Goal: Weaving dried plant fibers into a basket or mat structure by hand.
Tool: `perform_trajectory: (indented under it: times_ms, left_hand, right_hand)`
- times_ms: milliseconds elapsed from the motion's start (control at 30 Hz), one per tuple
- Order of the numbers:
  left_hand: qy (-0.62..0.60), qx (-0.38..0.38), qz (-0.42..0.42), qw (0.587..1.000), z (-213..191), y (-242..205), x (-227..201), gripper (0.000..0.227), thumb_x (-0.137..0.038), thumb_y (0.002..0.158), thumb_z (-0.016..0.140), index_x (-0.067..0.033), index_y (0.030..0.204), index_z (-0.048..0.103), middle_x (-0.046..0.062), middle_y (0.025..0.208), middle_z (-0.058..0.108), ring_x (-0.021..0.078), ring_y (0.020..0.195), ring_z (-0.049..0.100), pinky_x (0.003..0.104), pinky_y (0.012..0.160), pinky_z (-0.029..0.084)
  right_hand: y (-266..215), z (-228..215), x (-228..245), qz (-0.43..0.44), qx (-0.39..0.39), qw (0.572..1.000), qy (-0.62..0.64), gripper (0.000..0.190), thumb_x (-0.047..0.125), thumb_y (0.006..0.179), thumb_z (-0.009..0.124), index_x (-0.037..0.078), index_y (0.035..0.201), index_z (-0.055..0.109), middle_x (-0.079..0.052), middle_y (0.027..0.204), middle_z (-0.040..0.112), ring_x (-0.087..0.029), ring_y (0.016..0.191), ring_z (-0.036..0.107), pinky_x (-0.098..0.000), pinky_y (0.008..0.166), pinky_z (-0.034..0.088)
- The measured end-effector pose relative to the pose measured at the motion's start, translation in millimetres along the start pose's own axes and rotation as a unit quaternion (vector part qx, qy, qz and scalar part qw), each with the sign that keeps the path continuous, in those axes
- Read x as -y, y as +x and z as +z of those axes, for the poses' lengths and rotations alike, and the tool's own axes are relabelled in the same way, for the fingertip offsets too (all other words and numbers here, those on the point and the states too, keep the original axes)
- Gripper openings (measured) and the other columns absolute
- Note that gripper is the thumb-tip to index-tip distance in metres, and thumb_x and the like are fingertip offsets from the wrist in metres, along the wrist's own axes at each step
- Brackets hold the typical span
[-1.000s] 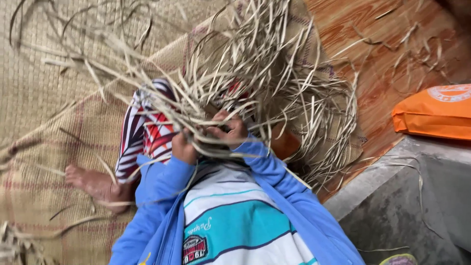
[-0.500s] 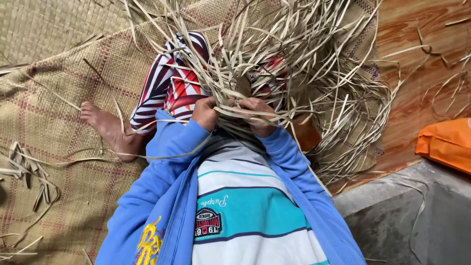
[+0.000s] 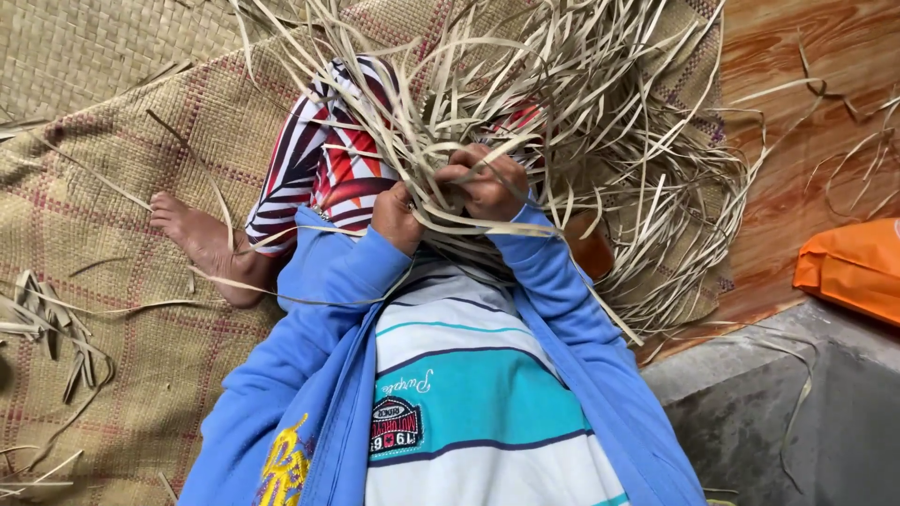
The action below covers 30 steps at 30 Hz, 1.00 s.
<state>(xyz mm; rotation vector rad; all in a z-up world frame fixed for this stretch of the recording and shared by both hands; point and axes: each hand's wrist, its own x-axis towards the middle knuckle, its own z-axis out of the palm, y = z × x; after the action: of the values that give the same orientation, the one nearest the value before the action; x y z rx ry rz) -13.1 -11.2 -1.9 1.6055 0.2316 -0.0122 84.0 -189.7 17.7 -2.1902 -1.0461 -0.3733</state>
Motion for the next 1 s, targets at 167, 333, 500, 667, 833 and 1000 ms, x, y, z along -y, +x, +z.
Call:
perform_trajectory:
  times_ms: [167, 333, 500, 667, 833, 1000]
  left_hand:
    - [0.015, 0.002, -0.071, 0.997, 5.0, 4.3, -22.5, 0.008, 0.006, 0.071, 0.061, 0.0010, 0.078, 0.062, 0.010, 0.065, 0.052, 0.0267, 0.066, 0.055, 0.045, 0.069, 0.050]
    - [-0.065, 0.030, -0.090, 0.993, -4.6, 6.9, 55.8, 0.013, 0.005, 0.079, 0.057, 0.0015, 0.088, 0.067, 0.013, 0.075, 0.063, 0.0238, 0.075, 0.061, 0.040, 0.074, 0.052]
    - [-0.181, 0.069, -0.087, 0.977, -24.3, 11.8, 141.4, 0.029, -0.017, 0.107, 0.057, 0.0068, 0.102, 0.072, 0.021, 0.096, 0.072, 0.0235, 0.097, 0.063, 0.043, 0.095, 0.056]
    - [-0.156, 0.093, -0.092, 0.979, -49.9, 4.9, 148.6, 0.023, -0.005, 0.088, 0.083, 0.0087, 0.104, 0.075, 0.025, 0.098, 0.075, 0.0305, 0.098, 0.070, 0.048, 0.092, 0.058]
    - [-0.183, 0.059, -0.093, 0.977, -41.3, 9.5, 122.1, 0.024, -0.003, 0.084, 0.086, 0.0086, 0.102, 0.076, 0.025, 0.097, 0.075, 0.0312, 0.094, 0.071, 0.048, 0.088, 0.060]
    - [-0.209, 0.051, -0.100, 0.972, -39.3, 8.7, 96.3, 0.025, -0.001, 0.080, 0.089, 0.0085, 0.100, 0.077, 0.026, 0.095, 0.075, 0.0318, 0.091, 0.072, 0.047, 0.085, 0.061]
  right_hand:
    - [28.8, -19.0, 23.5, 0.174, -0.047, 0.980, 0.086, 0.011, 0.030, 0.090, 0.086, 0.022, 0.090, 0.077, -0.001, 0.076, 0.065, -0.023, 0.069, 0.068, -0.0340, 0.065, 0.057]
    - [14.6, -27.1, 21.6, 0.251, -0.044, 0.946, 0.201, 0.004, 0.017, 0.091, 0.085, 0.019, 0.094, 0.083, -0.001, 0.078, 0.072, -0.021, 0.072, 0.070, -0.0294, 0.073, 0.057]
    - [-4.8, -28.9, 22.2, 0.238, 0.024, 0.954, 0.179, 0.005, 0.011, 0.096, 0.078, 0.015, 0.097, 0.081, -0.007, 0.081, 0.075, -0.029, 0.074, 0.072, -0.0357, 0.073, 0.058]
    - [-0.2, -21.0, 37.7, 0.237, 0.063, 0.962, 0.118, 0.014, 0.023, 0.090, 0.087, 0.024, 0.102, 0.080, -0.007, 0.104, 0.073, -0.031, 0.093, 0.076, -0.0419, 0.091, 0.060]
    - [4.5, -10.2, 35.4, 0.191, 0.042, 0.965, 0.176, 0.017, 0.017, 0.090, 0.088, 0.007, 0.096, 0.076, -0.020, 0.098, 0.070, -0.041, 0.091, 0.074, -0.0462, 0.089, 0.060]
    - [13.0, -17.8, 32.9, 0.188, 0.046, 0.963, 0.186, 0.018, 0.018, 0.089, 0.089, 0.007, 0.096, 0.078, -0.016, 0.096, 0.071, -0.035, 0.092, 0.075, -0.0381, 0.090, 0.060]
